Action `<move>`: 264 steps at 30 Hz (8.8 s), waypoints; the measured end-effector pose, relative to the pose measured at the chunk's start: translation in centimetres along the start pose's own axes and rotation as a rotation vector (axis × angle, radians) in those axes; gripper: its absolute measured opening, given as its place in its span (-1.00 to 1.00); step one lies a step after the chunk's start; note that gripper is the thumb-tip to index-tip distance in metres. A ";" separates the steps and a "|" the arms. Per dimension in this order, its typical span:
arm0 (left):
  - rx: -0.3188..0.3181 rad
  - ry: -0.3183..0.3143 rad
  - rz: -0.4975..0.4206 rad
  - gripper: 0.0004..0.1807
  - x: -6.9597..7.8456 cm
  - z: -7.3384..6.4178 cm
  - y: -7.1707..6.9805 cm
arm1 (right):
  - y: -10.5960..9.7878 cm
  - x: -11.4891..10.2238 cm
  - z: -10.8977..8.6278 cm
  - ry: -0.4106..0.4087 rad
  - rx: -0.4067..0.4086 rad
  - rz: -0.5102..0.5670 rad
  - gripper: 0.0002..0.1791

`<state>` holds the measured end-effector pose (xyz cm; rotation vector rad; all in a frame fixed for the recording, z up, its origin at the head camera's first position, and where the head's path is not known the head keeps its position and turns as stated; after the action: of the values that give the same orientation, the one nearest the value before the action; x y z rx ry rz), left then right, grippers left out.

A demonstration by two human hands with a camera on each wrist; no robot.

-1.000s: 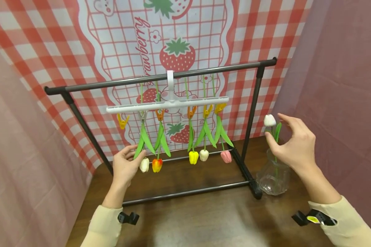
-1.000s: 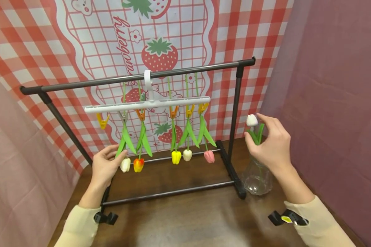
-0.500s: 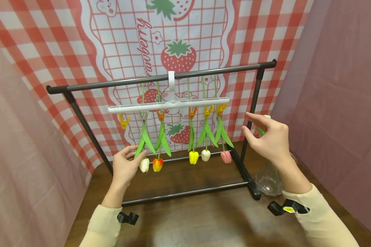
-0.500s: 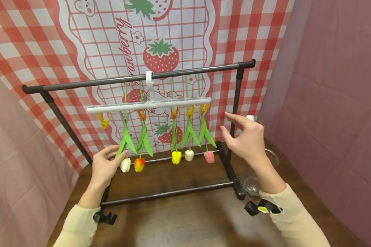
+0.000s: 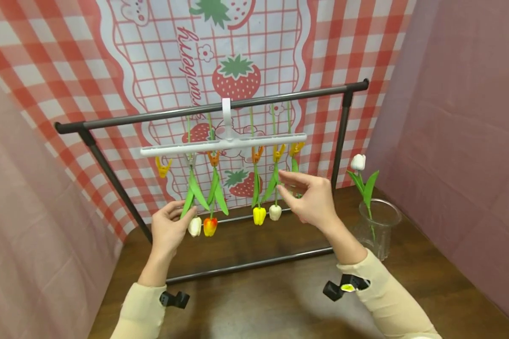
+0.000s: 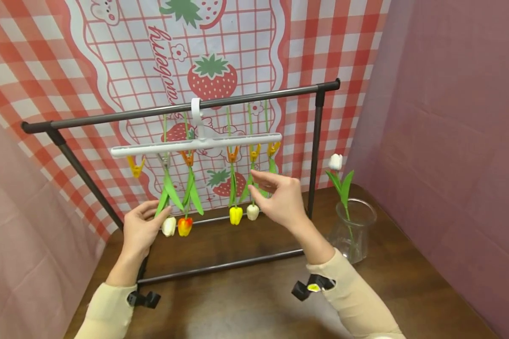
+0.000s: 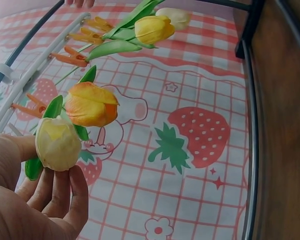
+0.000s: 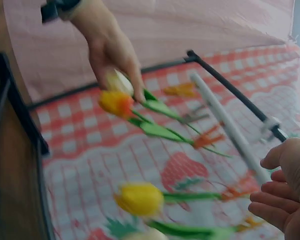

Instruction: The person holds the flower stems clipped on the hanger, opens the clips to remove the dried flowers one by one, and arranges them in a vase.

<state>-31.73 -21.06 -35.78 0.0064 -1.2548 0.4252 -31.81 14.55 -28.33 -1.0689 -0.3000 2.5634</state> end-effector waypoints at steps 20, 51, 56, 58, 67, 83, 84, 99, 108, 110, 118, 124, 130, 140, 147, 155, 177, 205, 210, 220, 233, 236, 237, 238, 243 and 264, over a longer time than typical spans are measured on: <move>0.015 -0.005 -0.001 -0.67 0.2 -0.2 -0.6 | 13.7 -4.9 1.0 -0.051 -0.171 0.173 -0.65; -0.005 0.015 -0.008 -0.71 0.2 -0.3 -0.1 | 18.7 -5.7 4.5 -0.004 -0.112 -0.020 -0.51; -0.004 0.026 0.003 -0.71 0.4 -0.3 -0.2 | 19.0 -6.1 5.0 0.002 -0.078 -0.072 -0.52; -0.002 0.027 0.002 -0.71 0.4 -0.3 -0.2 | 19.2 -6.2 5.2 0.008 -0.065 -0.076 -0.53; -0.009 0.033 -0.016 -0.72 0.5 -0.5 -0.1 | 19.5 -5.6 6.5 0.065 0.060 0.033 -0.53; 0.022 0.053 -0.004 -0.74 0.6 -0.7 -0.3 | 18.8 -6.0 7.3 0.060 0.184 0.071 -0.69; 0.027 0.060 -0.008 -0.75 0.6 -0.7 -0.4 | 18.7 -6.1 7.3 0.056 0.189 0.071 -0.70; 0.017 0.055 0.003 -0.74 0.4 -1.2 -0.2 | 18.5 -6.7 7.0 0.006 0.200 0.127 -0.77; -0.022 0.057 0.088 -0.74 -0.5 -2.6 -1.6 | 18.3 -7.3 7.1 -0.050 0.178 0.034 -0.76; -0.035 0.052 0.112 -0.73 -0.9 -3.1 -2.6 | 18.4 -7.4 7.2 -0.043 0.157 0.049 -0.76; -0.239 0.121 0.262 -0.73 -1.6 -4.6 -8.1 | 19.1 -7.5 7.2 -0.011 0.076 0.075 -0.76; -0.333 0.135 0.319 -0.76 -1.9 -5.9 -11.1 | 18.4 -7.0 7.0 -0.006 0.071 0.093 -0.76; -0.464 0.183 0.239 -0.83 -2.1 -6.9 -11.8 | 17.5 -6.7 6.5 -0.071 0.083 0.114 -0.67; -0.614 0.172 0.170 -0.83 -1.8 -7.9 -11.2 | 12.9 -8.7 4.3 -0.460 0.074 -0.066 -0.78; -0.686 0.308 0.173 -0.79 1.3 -7.3 -9.3 | 8.0 -10.8 3.5 -0.639 -0.123 -0.174 -0.59; -0.741 0.455 0.275 -0.75 4.9 -6.2 -6.1 | 4.5 -10.9 1.9 -0.635 -0.442 -0.312 -0.38; -0.771 0.619 0.455 -0.65 8.6 -4.9 0.3 | 4.2 -9.5 -3.6 -0.695 -0.587 -0.504 -0.83; -0.426 0.727 0.097 -0.48 9.8 -2.1 0.7 | -2.8 -6.7 -0.8 -0.649 -0.287 -0.541 -0.79; -0.342 0.710 -0.040 -0.64 9.1 -1.4 -0.1 | -4.4 -6.2 -0.2 -0.613 -0.243 -0.547 -0.75; -0.006 0.466 0.142 -0.78 6.4 0.7 -0.9 | -6.7 -5.2 1.3 -0.533 -0.125 -0.542 -0.72; 0.054 0.338 0.285 -0.57 2.9 2.5 0.8 | -11.1 -4.2 3.0 -0.388 0.074 -0.468 -0.82; 0.037 0.311 0.284 -0.57 2.2 2.8 1.3 | -12.1 -4.0 3.4 -0.348 0.114 -0.431 -0.83; 0.030 0.301 0.283 -0.56 1.9 2.9 1.5 | -12.5 -3.9 3.5 -0.336 0.132 -0.411 -0.83; 0.025 0.292 0.282 -0.56 1.7 3.0 1.6 | -12.8 -3.8 3.7 -0.325 0.149 -0.391 -0.82; 0.034 0.279 0.273 -0.60 1.1 3.0 2.0 | -14.1 -2.9 4.1 -0.253 0.222 -0.277 -0.83; 0.052 0.278 0.283 -0.86 0.9 2.6 1.9 | -17.0 -0.9 4.1 0.011 0.364 -0.130 -0.82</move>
<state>-34.45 -19.58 -34.52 -0.1825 -0.9722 0.6793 -30.18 29.60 -19.44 -0.8953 0.0962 2.3737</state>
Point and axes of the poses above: each hand's wrist, its own z-axis towards the middle knuckle, its own y-axis out of the palm, x = y × z, the point moved 8 cm from there along z, towards the middle knuckle, and after that the axes turned 5 degrees about y, right-handed, at the moved point
